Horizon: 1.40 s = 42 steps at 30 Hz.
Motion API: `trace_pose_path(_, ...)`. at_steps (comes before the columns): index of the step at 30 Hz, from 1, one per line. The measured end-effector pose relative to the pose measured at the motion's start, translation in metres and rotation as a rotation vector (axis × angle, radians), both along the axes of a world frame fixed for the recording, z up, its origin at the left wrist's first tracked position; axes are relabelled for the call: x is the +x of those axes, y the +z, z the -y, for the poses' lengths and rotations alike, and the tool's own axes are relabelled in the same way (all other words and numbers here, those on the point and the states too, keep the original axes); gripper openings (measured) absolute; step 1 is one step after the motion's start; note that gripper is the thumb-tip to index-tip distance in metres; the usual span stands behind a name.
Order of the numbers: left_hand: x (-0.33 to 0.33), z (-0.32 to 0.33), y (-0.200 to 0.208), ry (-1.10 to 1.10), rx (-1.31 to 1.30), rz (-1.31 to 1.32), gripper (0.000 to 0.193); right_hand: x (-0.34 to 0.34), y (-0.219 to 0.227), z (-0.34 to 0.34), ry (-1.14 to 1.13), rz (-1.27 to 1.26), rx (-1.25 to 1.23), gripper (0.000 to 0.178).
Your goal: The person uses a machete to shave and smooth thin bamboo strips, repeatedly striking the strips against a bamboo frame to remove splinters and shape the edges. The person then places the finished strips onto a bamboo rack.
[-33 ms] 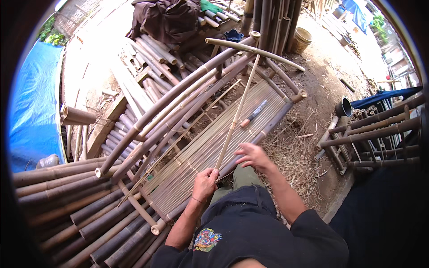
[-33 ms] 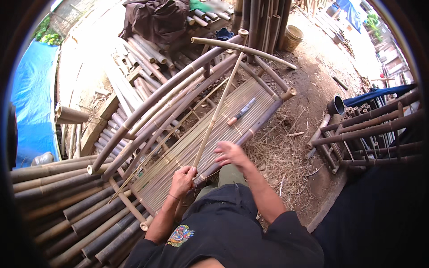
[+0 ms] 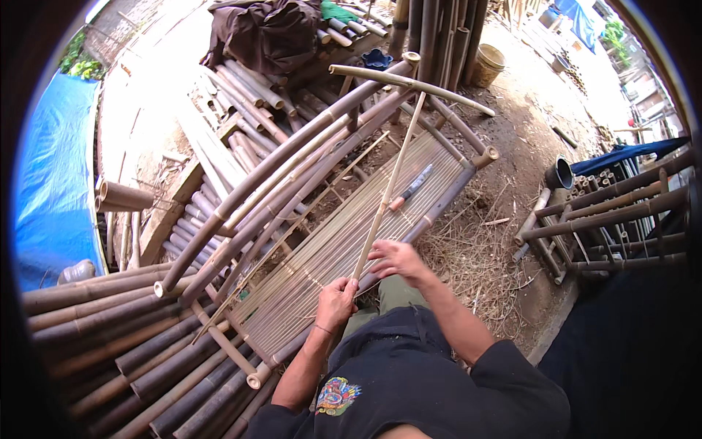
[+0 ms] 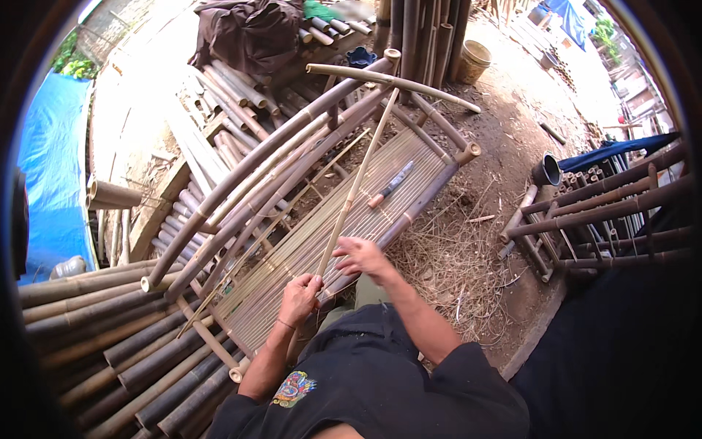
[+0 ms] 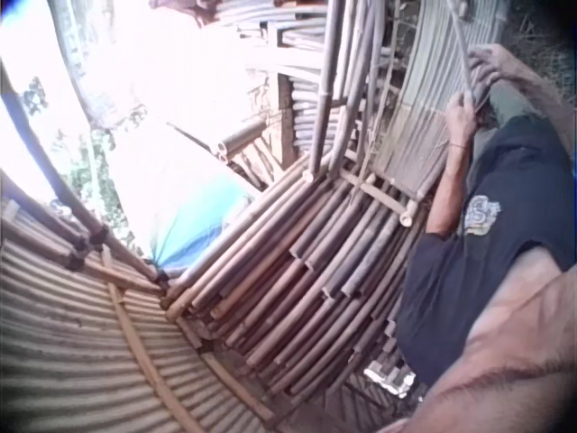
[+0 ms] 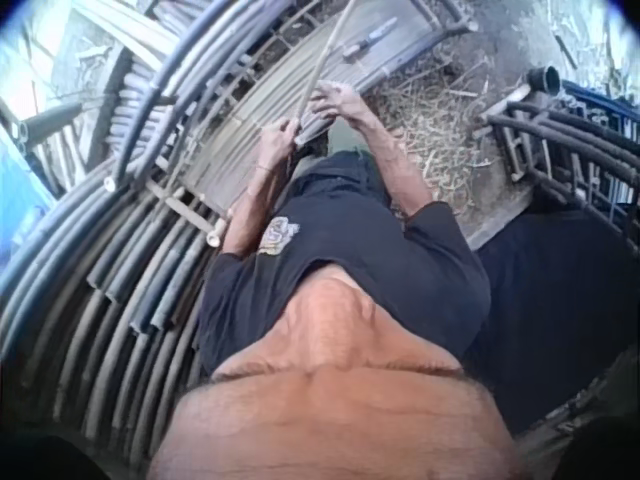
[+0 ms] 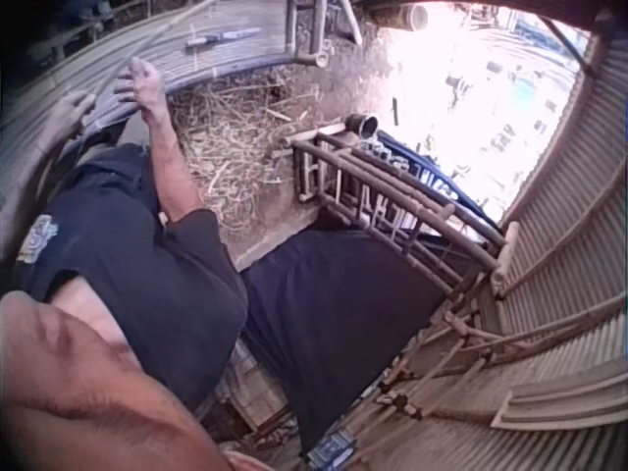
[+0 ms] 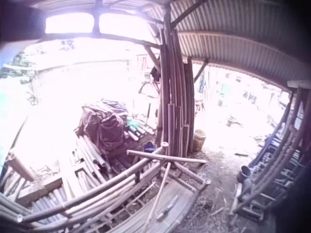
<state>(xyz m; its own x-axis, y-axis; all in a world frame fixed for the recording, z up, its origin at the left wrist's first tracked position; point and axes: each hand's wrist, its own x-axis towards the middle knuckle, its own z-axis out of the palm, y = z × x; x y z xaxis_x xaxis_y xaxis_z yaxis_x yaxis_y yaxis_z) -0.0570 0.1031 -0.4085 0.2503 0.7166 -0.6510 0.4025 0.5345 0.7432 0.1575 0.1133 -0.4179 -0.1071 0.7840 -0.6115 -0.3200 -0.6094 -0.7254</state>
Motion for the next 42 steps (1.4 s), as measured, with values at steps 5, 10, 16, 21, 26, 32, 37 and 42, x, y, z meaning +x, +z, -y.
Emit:
trace_pose_path(5, 0.009, -0.04, -0.024, -0.137, 0.157, -0.234, 0.043, 0.013, -0.083, -0.08, -0.308, -0.068, -0.03, 0.034)
trace_pose_path(10, -0.067, -0.034, -0.013, -0.326, -0.261, -0.493, 0.048, 0.106, -0.189, -0.185, -0.443, 0.023, -0.187, 0.033)
trace_pose_path(16, -0.051, -0.063, 0.051, -0.353, 0.143, -0.903, 0.035, 0.152, -0.263, -0.286, -0.503, -0.018, -0.288, 0.029)
trace_pose_path(21, -0.017, -0.135, 0.088, -0.448, 0.147, -1.047, 0.039, 0.169, -0.281, -0.314, -0.57, -0.071, -0.29, 0.03)
trace_pose_path(26, -0.01, -0.166, 0.095, -0.438, 0.185, -1.054, 0.035, 0.183, -0.282, -0.314, -0.583, -0.049, -0.311, 0.03)
trace_pose_path(32, -0.048, -0.184, 0.06, -0.39, 0.189, -0.828, 0.038, 0.186, -0.252, -0.33, -0.573, 0.15, -0.322, 0.033)
trace_pose_path(37, -0.095, -0.211, -0.068, -0.641, 0.255, -0.948, 0.046, 0.166, -0.281, -0.314, -0.179, 1.205, -0.044, 0.057)
trace_pose_path(42, -0.156, -0.192, -0.221, -0.519, 0.075, -1.076, 0.046, 0.086, -0.276, -0.3, 0.607, 1.336, 0.622, 0.06)
